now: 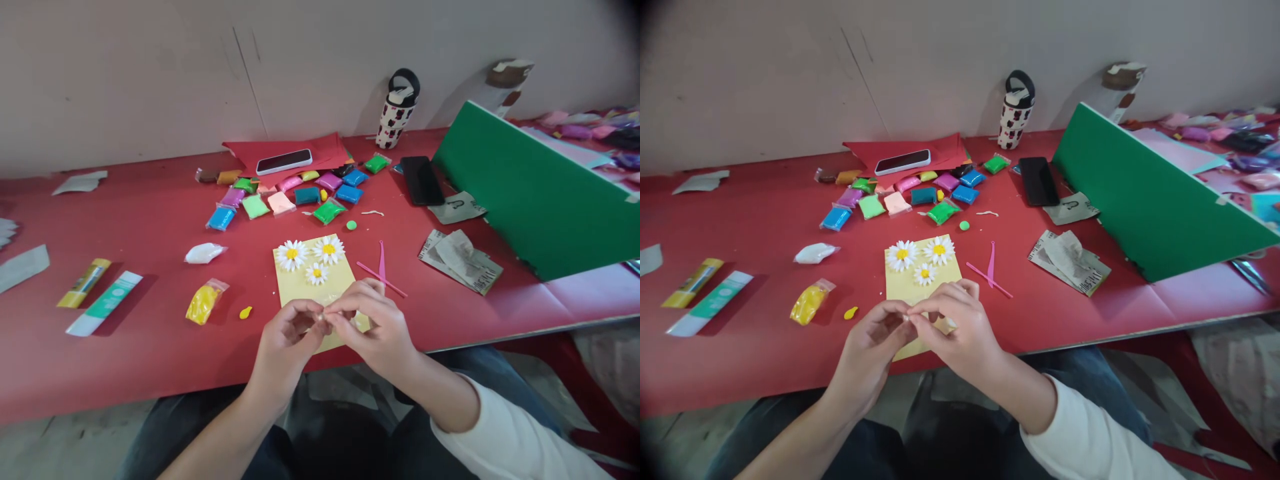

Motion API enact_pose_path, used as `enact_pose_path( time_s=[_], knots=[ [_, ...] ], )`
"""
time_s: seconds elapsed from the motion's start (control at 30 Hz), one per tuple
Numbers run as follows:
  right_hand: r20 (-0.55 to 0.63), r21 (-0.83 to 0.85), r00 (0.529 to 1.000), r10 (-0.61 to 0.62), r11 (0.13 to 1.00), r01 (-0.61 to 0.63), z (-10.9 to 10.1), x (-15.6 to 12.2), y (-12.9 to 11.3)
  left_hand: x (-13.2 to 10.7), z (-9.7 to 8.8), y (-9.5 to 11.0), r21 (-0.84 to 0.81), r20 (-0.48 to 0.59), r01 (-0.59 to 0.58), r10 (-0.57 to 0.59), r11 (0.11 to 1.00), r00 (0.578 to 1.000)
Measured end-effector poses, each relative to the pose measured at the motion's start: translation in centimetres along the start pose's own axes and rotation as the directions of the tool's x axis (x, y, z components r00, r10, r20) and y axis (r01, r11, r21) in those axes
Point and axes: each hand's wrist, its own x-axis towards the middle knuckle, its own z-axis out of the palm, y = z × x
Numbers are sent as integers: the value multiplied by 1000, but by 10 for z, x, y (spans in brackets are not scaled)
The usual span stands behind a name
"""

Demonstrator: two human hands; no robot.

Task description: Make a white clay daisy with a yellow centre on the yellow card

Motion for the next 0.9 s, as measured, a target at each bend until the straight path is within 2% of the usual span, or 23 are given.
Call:
enact_pose_path(
  time_s=[0.2, 0.3, 0.43, 0.6, 0.73, 0.9],
  knots=[
    [-3, -44, 1000, -30, 999, 30, -2, 2, 0, -1, -2, 1, -115, -76, 96, -105, 989, 992],
    [-27, -101, 997, -70, 993, 67, -2, 2, 1, -2, -1, 0, -126, -101, 91, -104, 988, 990],
    [-16, -99, 995, -103, 990, 101, -1, 1, 1, -1, -1, -3, -58, -145, 19, -27, 998, 989],
    [23, -60, 1000, -4, 998, 5, 1, 0, 1, -4, -4, -4, 104, -150, -29, 45, 994, 988],
    [24, -83, 1000, 13, 996, -11, 1, 1, 0, -7, -2, 0, 257, -125, -53, 88, 965, 988],
    [48, -57, 998, 42, 998, -39, -1, 2, -1, -4, 0, 0, 189, -77, -19, 34, 982, 996]
  ],
)
